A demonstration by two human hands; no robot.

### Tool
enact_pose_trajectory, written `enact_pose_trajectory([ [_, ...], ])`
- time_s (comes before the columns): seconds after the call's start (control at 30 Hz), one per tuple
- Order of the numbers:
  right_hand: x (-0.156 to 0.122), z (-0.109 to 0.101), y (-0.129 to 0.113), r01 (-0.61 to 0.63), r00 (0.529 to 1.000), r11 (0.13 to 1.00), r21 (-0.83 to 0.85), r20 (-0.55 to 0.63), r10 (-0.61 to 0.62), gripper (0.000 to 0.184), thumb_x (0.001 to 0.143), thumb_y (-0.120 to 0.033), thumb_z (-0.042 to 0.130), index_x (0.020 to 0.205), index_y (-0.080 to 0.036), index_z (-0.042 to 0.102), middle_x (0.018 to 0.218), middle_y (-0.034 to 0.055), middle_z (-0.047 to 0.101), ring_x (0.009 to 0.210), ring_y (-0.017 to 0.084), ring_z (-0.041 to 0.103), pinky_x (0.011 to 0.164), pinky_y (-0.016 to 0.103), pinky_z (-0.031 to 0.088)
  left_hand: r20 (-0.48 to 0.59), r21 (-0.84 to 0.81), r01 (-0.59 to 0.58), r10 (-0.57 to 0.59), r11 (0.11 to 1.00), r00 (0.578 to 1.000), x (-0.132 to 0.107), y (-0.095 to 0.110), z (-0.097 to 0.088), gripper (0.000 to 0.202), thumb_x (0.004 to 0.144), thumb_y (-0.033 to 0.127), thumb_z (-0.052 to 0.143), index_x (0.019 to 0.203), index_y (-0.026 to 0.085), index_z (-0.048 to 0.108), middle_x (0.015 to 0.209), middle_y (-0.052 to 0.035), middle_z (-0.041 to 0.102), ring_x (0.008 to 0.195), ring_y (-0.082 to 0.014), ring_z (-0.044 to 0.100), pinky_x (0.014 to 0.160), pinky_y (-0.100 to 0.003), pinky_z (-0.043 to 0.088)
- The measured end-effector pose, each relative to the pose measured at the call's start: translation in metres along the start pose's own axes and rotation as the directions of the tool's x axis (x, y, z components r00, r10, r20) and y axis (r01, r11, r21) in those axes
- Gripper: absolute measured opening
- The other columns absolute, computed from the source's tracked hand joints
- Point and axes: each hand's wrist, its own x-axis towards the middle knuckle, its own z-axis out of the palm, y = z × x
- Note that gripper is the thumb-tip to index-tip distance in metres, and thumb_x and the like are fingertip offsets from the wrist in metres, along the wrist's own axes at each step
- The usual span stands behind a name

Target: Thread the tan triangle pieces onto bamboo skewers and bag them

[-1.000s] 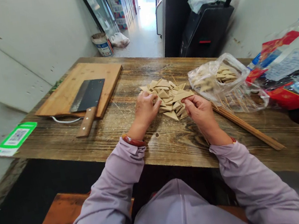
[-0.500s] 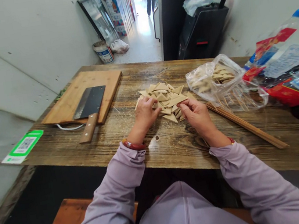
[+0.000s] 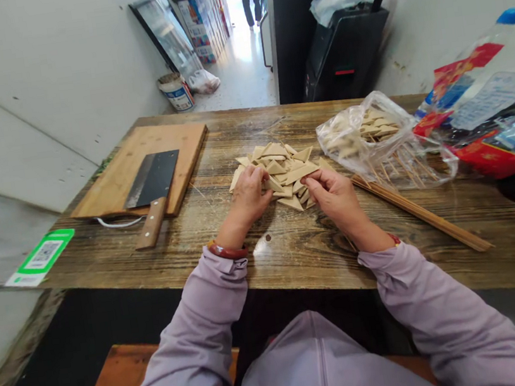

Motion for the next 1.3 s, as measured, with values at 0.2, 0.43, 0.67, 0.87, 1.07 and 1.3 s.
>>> enact_pose_trajectory([
  [0.2, 0.000, 0.001, 0.000, 0.001, 1.000, 1.000, 0.021, 0.014, -0.001, 0.026, 0.083, -0.044, 0.065, 0.082, -0.018, 0.069, 0.058, -0.0041, 0.055, 0.052, 0.010, 0.045, 0.049, 0.023, 0.034, 0.017, -0.085, 0.000, 0.002, 0.996, 1.000, 0.000, 0.001, 0.001, 0.018, 0.074, 0.007, 0.063, 0.079, 0.021, 0.053, 0.093, -0.0074, 0.059, 0.095, -0.0248, 0.056, 0.088, -0.038, 0.047],
  [0.43, 0.000, 0.001, 0.000, -0.009, 1.000, 0.999, 0.036, 0.014, 0.008, 0.027, 0.083, -0.043, 0.064, 0.086, -0.018, 0.071, 0.057, -0.0047, 0.052, 0.051, 0.010, 0.044, 0.048, 0.023, 0.033, -0.063, -0.514, 0.174, -0.239, 0.840, 0.969, 0.003, -0.001, -0.002, 0.021, 0.069, 0.013, 0.072, 0.070, 0.020, 0.053, 0.072, 0.0004, 0.058, 0.072, -0.0155, 0.054, 0.072, -0.029, 0.043],
  [0.67, -0.007, 0.000, -0.005, -0.020, 0.996, 1.000, -0.001, 0.087, 0.020, 0.025, 0.085, -0.043, 0.063, 0.084, -0.018, 0.069, 0.053, -0.0053, 0.050, 0.047, 0.010, 0.040, 0.047, 0.024, 0.030, 0.218, -0.958, 0.279, -0.470, 0.064, 0.855, 0.003, -0.003, -0.016, 0.035, 0.061, 0.028, 0.090, 0.083, 0.014, 0.066, 0.071, -0.0002, 0.066, 0.059, -0.0073, 0.057, 0.057, -0.020, 0.041],
  [0.87, -0.014, 0.005, -0.011, 0.015, 0.982, 0.997, -0.070, 0.189, -0.001, 0.023, 0.085, -0.041, 0.062, 0.079, -0.019, 0.068, 0.055, -0.0046, 0.050, 0.050, 0.011, 0.041, 0.050, 0.026, 0.033, 0.322, -0.946, 0.295, -0.490, -0.135, 0.810, 0.003, 0.001, -0.024, 0.019, 0.069, 0.015, 0.085, 0.081, 0.012, 0.070, 0.073, -0.0016, 0.071, 0.060, -0.0046, 0.060, 0.057, -0.015, 0.046],
  [1.07, -0.018, 0.007, -0.009, 0.085, 0.954, 0.986, -0.141, 0.298, -0.040, 0.023, 0.086, -0.039, 0.060, 0.077, -0.019, 0.067, 0.060, -0.0025, 0.055, 0.057, 0.013, 0.048, 0.057, 0.027, 0.038, 0.286, -0.957, 0.265, -0.532, -0.118, 0.797, 0.004, 0.003, -0.027, 0.019, 0.075, 0.010, 0.078, 0.093, 0.011, 0.072, 0.072, -0.0019, 0.072, 0.058, -0.0056, 0.063, 0.054, -0.014, 0.046],
  [1.3, -0.020, 0.008, -0.010, 0.122, 0.950, 0.977, -0.173, 0.306, -0.065, 0.022, 0.087, -0.036, 0.058, 0.076, -0.020, 0.066, 0.065, -0.0004, 0.060, 0.060, 0.014, 0.051, 0.060, 0.027, 0.041, 0.267, -0.963, 0.246, -0.526, -0.111, 0.808, 0.004, 0.001, -0.025, 0.011, 0.078, 0.008, 0.075, 0.090, 0.009, 0.073, 0.074, -0.0039, 0.073, 0.056, -0.0042, 0.060, 0.052, -0.014, 0.043],
])
